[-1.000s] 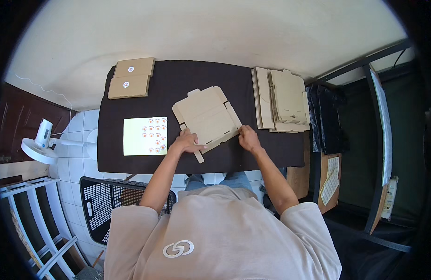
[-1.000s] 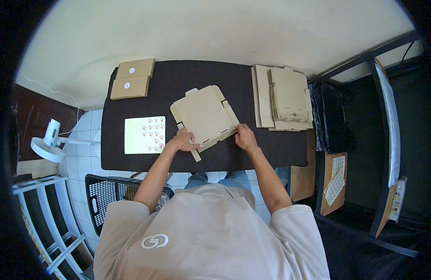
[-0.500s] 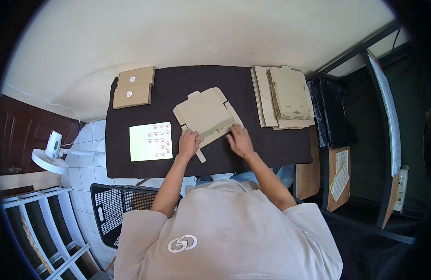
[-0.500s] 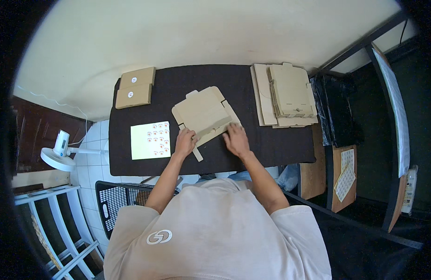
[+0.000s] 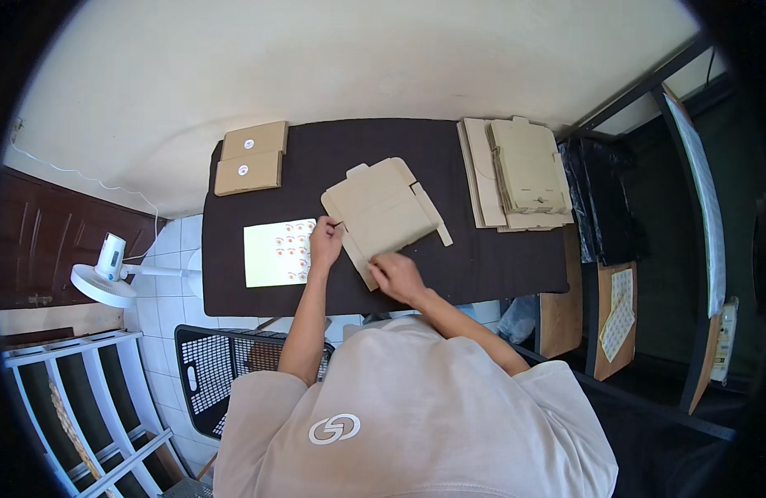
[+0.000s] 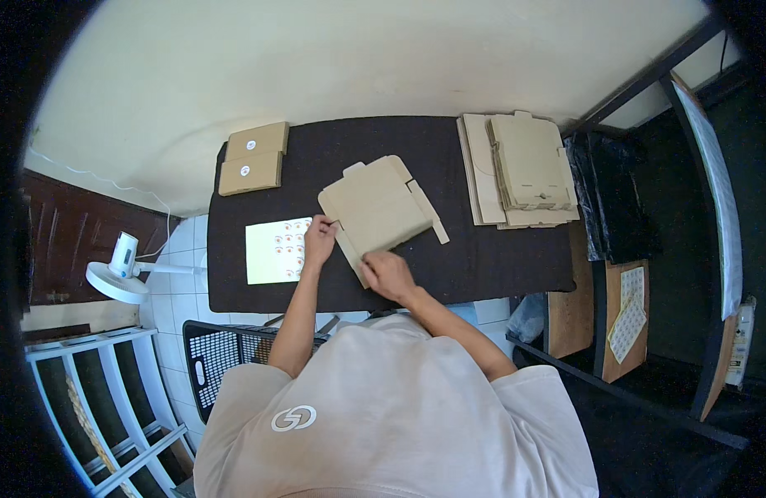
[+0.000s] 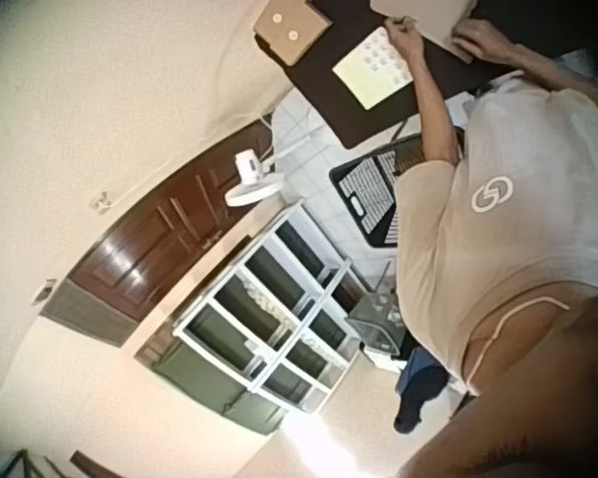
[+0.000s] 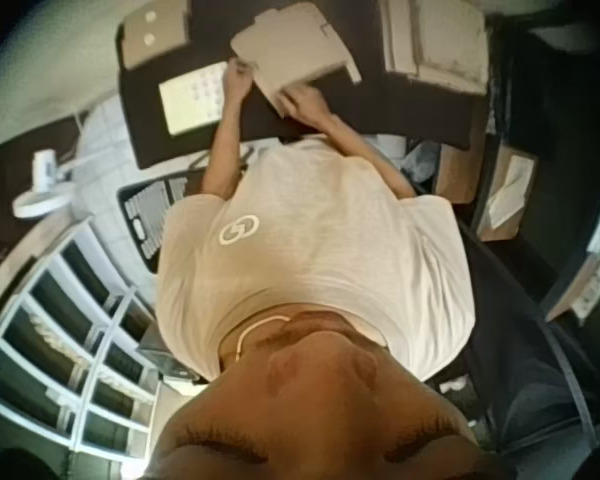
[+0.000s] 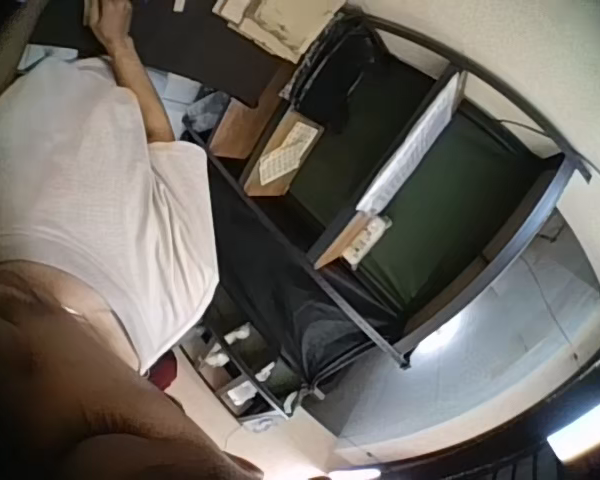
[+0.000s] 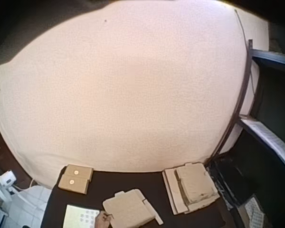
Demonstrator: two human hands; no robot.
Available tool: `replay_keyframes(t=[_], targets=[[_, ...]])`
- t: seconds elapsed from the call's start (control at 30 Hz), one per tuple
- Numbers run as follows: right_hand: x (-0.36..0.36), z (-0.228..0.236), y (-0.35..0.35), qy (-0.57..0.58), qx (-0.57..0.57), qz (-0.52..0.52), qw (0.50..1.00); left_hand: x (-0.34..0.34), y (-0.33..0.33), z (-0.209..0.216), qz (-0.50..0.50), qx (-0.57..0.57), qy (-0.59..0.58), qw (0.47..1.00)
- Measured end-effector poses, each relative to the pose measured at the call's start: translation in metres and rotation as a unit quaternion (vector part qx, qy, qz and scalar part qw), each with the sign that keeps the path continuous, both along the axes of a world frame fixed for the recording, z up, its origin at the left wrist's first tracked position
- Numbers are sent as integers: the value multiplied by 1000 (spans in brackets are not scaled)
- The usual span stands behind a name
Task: The person folds and assembles small cardboard boxes by hand on a table.
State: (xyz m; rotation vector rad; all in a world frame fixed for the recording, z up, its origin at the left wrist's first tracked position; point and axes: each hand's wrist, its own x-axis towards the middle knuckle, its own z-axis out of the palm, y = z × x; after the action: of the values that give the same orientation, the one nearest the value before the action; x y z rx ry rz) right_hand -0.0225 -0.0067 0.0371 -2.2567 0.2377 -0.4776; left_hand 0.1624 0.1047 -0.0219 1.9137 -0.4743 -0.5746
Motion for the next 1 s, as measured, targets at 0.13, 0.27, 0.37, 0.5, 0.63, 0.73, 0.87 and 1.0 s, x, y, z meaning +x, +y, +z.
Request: replay_keyframes(t=[0.13,0.27,0.37,0.5,0.63,0.73,0.87,1.0], targets=[[24,37,-19,157,-52,-61,984,-11,20,21,-23,54,-233,971],[15,5,-32,404,-89,-35,910,-43,26,32,-166,130,-328,921],[-14,-27,-33,381,-20,-68,922,-42,29,27,-218,158,-358,894],[-32,-52,-32,302,150,-210,918,-34,26,32,-283,98,-360,883],[-35,-88,-68,209,253,-298,897,-39,4,36,-262,95,-390,878],[-30,-86,-111,153,121,-317,928,-58,-23,47,-324,141,-332,874],[-13,-49,-175,91,89,-327,936,-94,-82,44,-271,40,-265,925],[-16,-15,-219,-7,106,-367,924,-114,-135,34,-214,42,-187,958]])
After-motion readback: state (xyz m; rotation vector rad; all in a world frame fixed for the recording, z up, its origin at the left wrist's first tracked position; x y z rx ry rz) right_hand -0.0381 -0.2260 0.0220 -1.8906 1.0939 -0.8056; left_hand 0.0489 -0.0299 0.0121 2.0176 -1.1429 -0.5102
